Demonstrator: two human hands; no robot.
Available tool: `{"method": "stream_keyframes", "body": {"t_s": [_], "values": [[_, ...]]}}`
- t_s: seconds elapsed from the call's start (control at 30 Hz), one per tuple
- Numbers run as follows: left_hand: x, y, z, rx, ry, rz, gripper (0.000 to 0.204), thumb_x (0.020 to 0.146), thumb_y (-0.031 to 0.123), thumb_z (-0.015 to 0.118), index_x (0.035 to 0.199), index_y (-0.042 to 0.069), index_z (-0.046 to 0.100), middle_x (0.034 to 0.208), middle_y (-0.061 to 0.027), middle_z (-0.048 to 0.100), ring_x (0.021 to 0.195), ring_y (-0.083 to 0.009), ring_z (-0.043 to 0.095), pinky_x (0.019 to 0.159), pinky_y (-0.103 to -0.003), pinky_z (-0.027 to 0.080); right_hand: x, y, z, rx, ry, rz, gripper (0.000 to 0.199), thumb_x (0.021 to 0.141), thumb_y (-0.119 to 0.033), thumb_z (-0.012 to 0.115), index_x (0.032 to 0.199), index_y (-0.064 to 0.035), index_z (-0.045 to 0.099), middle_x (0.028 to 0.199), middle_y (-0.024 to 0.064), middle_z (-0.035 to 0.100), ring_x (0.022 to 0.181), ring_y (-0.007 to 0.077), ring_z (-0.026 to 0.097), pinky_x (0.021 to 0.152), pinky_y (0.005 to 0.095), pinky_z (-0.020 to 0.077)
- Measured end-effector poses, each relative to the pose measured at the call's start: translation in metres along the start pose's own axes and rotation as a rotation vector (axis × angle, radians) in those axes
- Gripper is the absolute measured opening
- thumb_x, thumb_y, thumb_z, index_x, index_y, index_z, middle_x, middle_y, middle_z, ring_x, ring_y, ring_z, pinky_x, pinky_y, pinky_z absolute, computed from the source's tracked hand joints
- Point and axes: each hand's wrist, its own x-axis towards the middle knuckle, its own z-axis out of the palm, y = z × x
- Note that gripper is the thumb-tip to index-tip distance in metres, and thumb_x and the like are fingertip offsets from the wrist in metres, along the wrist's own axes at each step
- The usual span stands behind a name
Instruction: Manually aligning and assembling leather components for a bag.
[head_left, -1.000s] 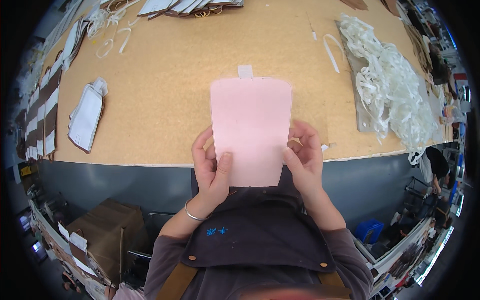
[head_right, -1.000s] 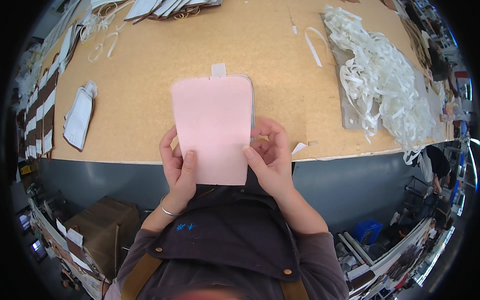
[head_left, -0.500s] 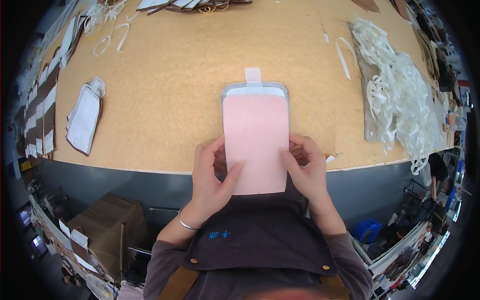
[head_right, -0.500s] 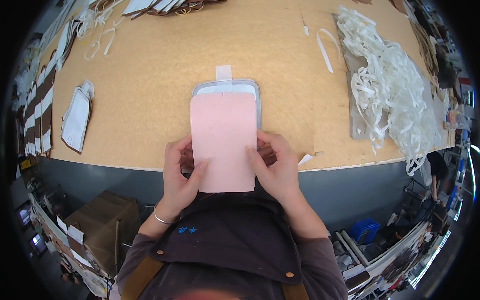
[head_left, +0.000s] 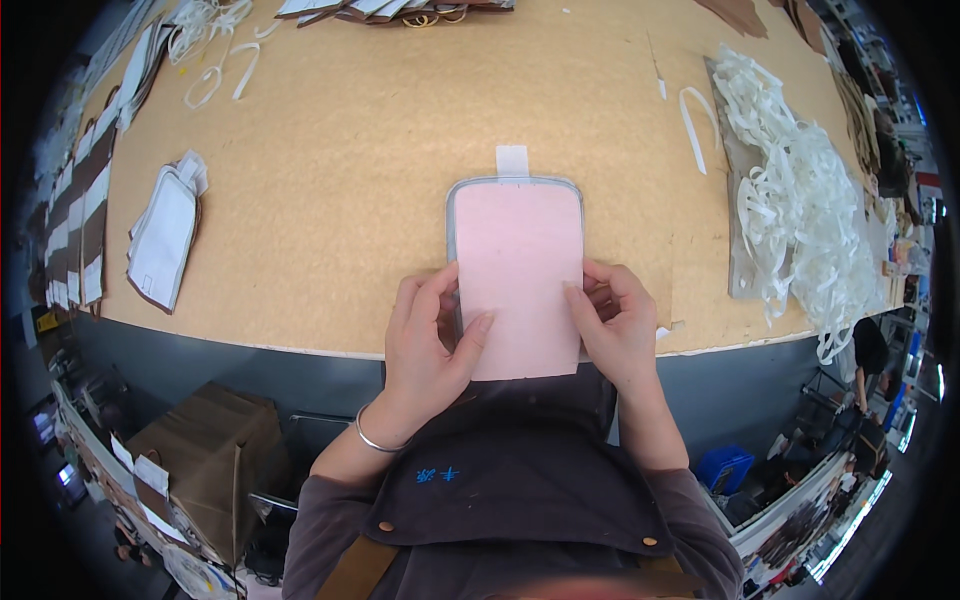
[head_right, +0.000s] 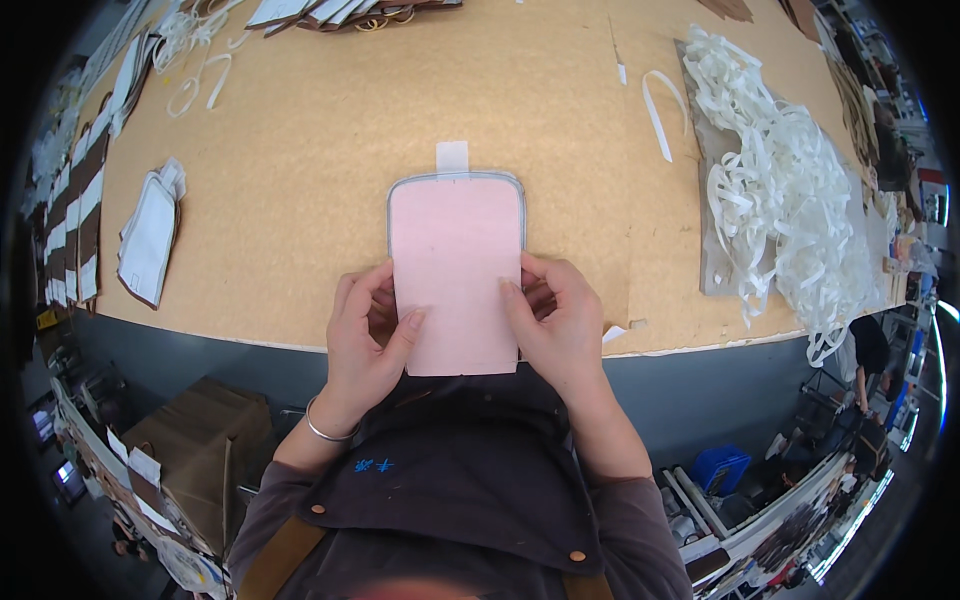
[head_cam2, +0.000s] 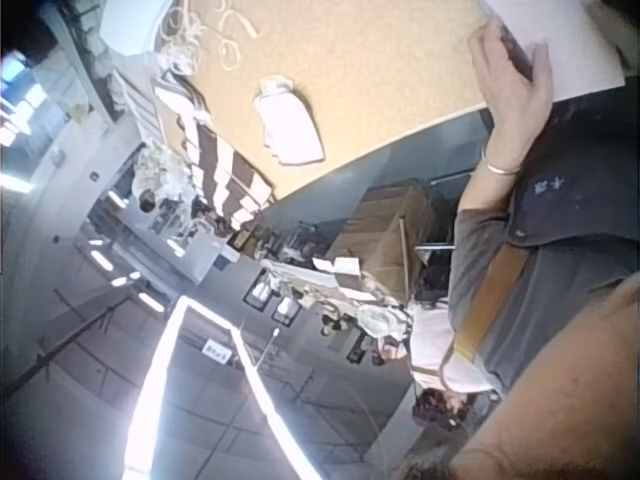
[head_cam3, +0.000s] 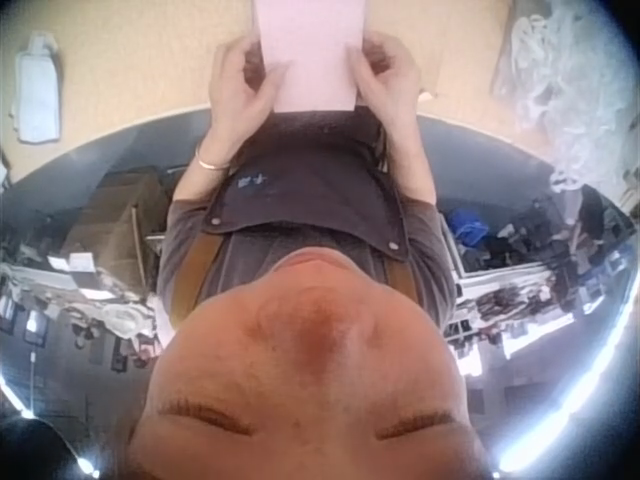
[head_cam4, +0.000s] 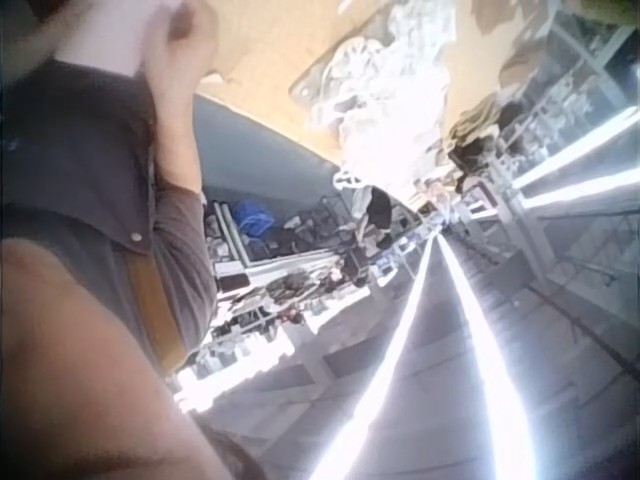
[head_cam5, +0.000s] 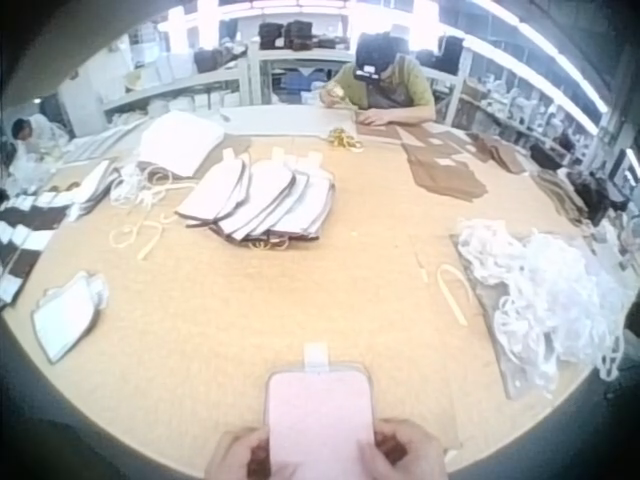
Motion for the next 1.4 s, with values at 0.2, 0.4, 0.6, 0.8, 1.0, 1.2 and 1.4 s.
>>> {"method": "stream_keyframes", "body": {"t_s": [0.2, 0.4, 0.6, 0.8, 1.0, 1.2, 1.4], "values": [[0.0023, -0.0002, 0.0006, 0.048, 0.025, 0.04, 0.049, 0.076, 0.011, 0.069, 0.12, 0.001, 0.05, 0.097, -0.012, 0.051, 0.078, -0.0209, 0.054, 0.066, -0.029, 0.047, 0.0021, -0.0001, -0.001, -0.071, -0.002, -0.024, 0.023, 0.077, -0.004, 0.067, 0.099, 0.0015, 0.063, 0.079, 0.0058, 0.059, 0.058, 0.0079, 0.056, 0.052, 0.0204, 0.0458], [0.0045, -0.0004, 0.0005, 0.072, 0.03, 0.025, 0.048, 0.075, 0.012, 0.069, 0.119, 0.0, 0.05, 0.096, -0.012, 0.051, 0.077, -0.0211, 0.055, 0.066, -0.029, 0.047, 0.0046, 0.0032, 0.0012, -0.06, -0.001, -0.037, 0.024, 0.076, -0.005, 0.068, 0.098, 0.0017, 0.063, 0.078, 0.0059, 0.059, 0.056, 0.0087, 0.057, 0.051, 0.0209, 0.0463], [0.0051, -0.0023, 0.003, 0.116, 0.032, 0.044, 0.048, 0.074, 0.011, 0.07, 0.117, -0.001, 0.051, 0.093, -0.0108, 0.051, 0.076, -0.0202, 0.055, 0.064, -0.03, 0.047, 0.0045, -0.0004, 0.0014, -0.161, 0.008, -0.044, 0.024, 0.075, -0.005, 0.068, 0.097, 0.0014, 0.063, 0.077, 0.0069, 0.059, 0.057, 0.0104, 0.058, 0.051, 0.0218, 0.0472], [0.0062, -0.0033, 0.004, 0.171, 0.041, 0.044, 0.049, 0.073, 0.012, 0.071, 0.116, -0.001, 0.052, 0.092, -0.0104, 0.051, 0.072, -0.0195, 0.056, 0.06, -0.029, 0.047, 0.0042, -0.0044, 0.0032, -0.223, 0.022, -0.081, 0.023, 0.075, -0.005, 0.068, 0.096, 0.0008, 0.063, 0.077, 0.0071, 0.059, 0.057, 0.0114, 0.059, 0.052, 0.0222, 0.0489], [0.0069, -0.0031, 0.0032, 0.195, 0.041, 0.057, 0.049, 0.072, 0.012, 0.071, 0.116, 0.0, 0.052, 0.091, -0.01, 0.051, 0.072, -0.0193, 0.056, 0.059, -0.029, 0.046, 0.0035, 0.001, 0.0006, -0.028, -0.011, 0.026, 0.023, 0.077, -0.005, 0.067, 0.099, 0.0011, 0.062, 0.078, 0.0072, 0.06, 0.063, 0.0118, 0.062, 0.055, 0.0217, 0.0499], [0.0066, -0.0038, 0.003, 0.199, 0.039, 0.072, 0.05, 0.072, 0.007, 0.072, 0.117, -0.002, 0.052, 0.094, -0.0098, 0.051, 0.074, -0.0145, 0.053, 0.053, -0.023, 0.047, 0.0043, 0.0003, 0.0008, -0.051, -0.01, 0.0, 0.023, 0.078, -0.005, 0.066, 0.1, 0.0008, 0.062, 0.081, 0.0081, 0.06, 0.064, 0.0118, 0.062, 0.055, 0.0218, 0.0499], [0.0063, -0.0031, 0.0027, 0.192, 0.041, 0.077, 0.05, 0.072, 0.007, 0.072, 0.116, -0.003, 0.051, 0.095, -0.0105, 0.051, 0.076, -0.0156, 0.053, 0.055, -0.024, 0.047, 0.0051, -0.005, 0.0011, -0.155, 0.01, -0.051, 0.022, 0.077, -0.006, 0.067, 0.097, 0.0009, 0.063, 0.081, 0.0082, 0.059, 0.059, 0.0119, 0.061, 0.053, 0.0224, 0.0491]]}}
